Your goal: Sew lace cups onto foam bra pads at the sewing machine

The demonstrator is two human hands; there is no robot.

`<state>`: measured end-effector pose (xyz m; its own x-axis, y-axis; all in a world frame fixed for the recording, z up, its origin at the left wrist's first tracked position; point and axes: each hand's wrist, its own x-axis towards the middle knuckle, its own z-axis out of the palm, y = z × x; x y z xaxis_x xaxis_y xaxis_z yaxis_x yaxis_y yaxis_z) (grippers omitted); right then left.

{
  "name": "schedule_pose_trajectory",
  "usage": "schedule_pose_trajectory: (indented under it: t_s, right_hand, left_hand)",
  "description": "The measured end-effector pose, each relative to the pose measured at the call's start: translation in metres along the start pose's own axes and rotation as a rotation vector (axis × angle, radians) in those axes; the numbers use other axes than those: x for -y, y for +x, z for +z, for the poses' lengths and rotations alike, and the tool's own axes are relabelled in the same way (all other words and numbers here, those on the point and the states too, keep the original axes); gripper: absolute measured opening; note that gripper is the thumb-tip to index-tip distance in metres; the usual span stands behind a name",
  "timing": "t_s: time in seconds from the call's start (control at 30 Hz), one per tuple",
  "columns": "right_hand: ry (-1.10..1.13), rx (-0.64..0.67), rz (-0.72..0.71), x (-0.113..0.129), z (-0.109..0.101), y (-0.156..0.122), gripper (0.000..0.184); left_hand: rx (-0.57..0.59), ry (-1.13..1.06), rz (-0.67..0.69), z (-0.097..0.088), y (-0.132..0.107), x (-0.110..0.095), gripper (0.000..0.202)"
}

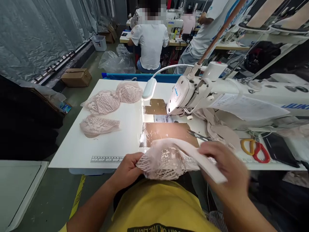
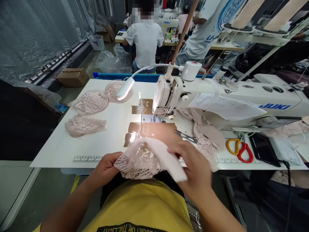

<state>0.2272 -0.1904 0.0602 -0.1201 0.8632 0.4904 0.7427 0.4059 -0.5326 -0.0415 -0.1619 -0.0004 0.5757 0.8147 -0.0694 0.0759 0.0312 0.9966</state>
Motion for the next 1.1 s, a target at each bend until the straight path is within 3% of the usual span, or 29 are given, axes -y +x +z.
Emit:
schedule_pose_trajectory:
  t_s: [0.03,0.1,0.17,0.23,0.3,0.37,0.47,0.57,0.63,0.73,0.77,0.87,0.97,1.03,1.1]
  right_hand:
    - [0.137,0.143,0.061,-0.003,0.011,0.002,0.013]
    - [0.524,0.566,0.249,-0.006,0.035,0.005,0.014]
    - [0.927,0.893,0.426,-0.006,0.056,0.002,0.021]
    - [1.219,1.041,0.586,-0.005,0.068,-0.002,0.027]
    - [1.347,1.029,0.703,-0.005,0.073,-0.004,0.026]
    - [1.345,0.918,0.743,-0.008,0.072,-0.002,0.023]
    - [1.241,0.711,0.745,-0.017,0.068,0.004,0.045]
    - [1.081,0.551,0.707,-0.026,0.068,0.006,0.064]
    - [0.946,0.489,0.602,-0.032,0.070,0.008,0.059]
    - [0.835,0.494,0.440,-0.039,0.074,0.013,0.031]
    - [0.841,0.508,0.425,-0.041,0.074,0.015,0.030]
    - [0.955,0.588,0.451,-0.048,0.072,0.022,0.048]
    - [0.959,0.672,0.373,-0.049,0.071,0.023,0.046]
    - [0.910,0.612,0.373,-0.049,0.071,0.021,0.042]
    - [0.933,0.461,0.469,-0.049,0.072,0.017,0.040]
  left_hand:
    - [0.124,-0.077,0.030,0.000,-0.002,-0.004,0.026]
    - [0.299,-0.138,0.138,0.001,-0.003,-0.012,0.034]
    - [0.258,-0.019,0.237,0.004,0.000,-0.017,0.052]
    - [0.139,0.139,0.239,0.005,0.007,-0.017,0.068]
    - [0.124,0.139,0.143,0.006,0.017,-0.013,0.075]
    - [0.192,-0.021,0.009,0.005,0.026,-0.009,0.071]
    - [0.181,-0.151,-0.129,0.002,0.035,-0.006,0.036]
    - [0.080,-0.100,-0.136,0.000,0.041,-0.006,0.031]
    - [0.042,-0.055,-0.097,0.002,0.044,-0.005,0.033]
    - [-0.038,-0.013,-0.048,0.008,0.050,-0.002,0.041]
    - [-0.084,-0.011,-0.040,0.011,0.052,-0.002,0.043]
    - [-0.206,0.019,-0.012,0.015,0.056,-0.001,0.046]
    - [-0.192,0.001,-0.029,0.015,0.058,-0.001,0.049]
    - [-0.200,-0.179,-0.110,0.014,0.058,0.000,0.049]
    - [-0.243,-0.498,-0.200,0.011,0.055,0.001,0.049]
